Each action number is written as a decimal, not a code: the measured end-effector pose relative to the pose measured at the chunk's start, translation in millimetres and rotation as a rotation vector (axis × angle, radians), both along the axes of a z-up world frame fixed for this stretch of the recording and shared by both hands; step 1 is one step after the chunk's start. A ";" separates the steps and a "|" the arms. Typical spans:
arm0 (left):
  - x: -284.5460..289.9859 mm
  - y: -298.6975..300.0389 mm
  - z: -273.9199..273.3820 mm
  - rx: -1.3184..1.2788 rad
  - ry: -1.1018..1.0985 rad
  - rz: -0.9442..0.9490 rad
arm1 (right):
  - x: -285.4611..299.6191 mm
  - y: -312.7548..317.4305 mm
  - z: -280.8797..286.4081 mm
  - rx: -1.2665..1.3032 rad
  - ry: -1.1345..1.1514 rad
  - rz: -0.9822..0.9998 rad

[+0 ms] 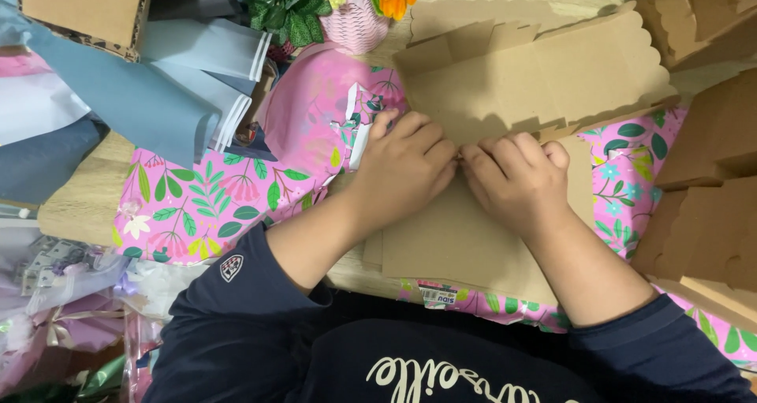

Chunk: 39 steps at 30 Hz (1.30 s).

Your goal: The person assembles a flat-pack cardboard box by folding the side flaps and securing the tabs into slots. They then fold the bottom flaps inward and tuck the final tab to close the base of the box. The process is performed by hand on a wooden table.

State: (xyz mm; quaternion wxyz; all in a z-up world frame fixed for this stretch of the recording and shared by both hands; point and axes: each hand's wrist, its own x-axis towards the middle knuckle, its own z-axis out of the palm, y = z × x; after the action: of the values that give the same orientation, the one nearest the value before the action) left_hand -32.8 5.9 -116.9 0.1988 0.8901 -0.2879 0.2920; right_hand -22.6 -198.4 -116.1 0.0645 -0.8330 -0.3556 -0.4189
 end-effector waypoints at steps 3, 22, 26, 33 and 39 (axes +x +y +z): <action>-0.5 1.6 1.5 -0.002 0.021 -0.010 | -0.1 -1.4 0.7 0.002 0.010 0.012; -2.0 3.1 4.9 -0.013 0.054 -0.016 | -1.8 0.8 -1.0 0.011 0.014 0.007; -1.7 3.4 3.8 -0.001 0.082 -0.014 | -2.3 0.8 1.5 -0.003 0.003 0.001; -1.4 4.1 2.8 0.017 0.105 -0.011 | -2.8 2.0 -0.4 -0.003 -0.001 -0.005; -1.5 4.7 2.4 0.011 0.100 -0.010 | -3.2 1.3 -2.5 -0.004 0.017 -0.007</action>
State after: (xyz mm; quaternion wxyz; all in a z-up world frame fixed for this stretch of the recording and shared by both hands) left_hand -34.4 10.5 -114.6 0.2096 0.9033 -0.2834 0.2445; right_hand -25.7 -197.0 -118.6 0.0646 -0.8379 -0.3529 -0.4113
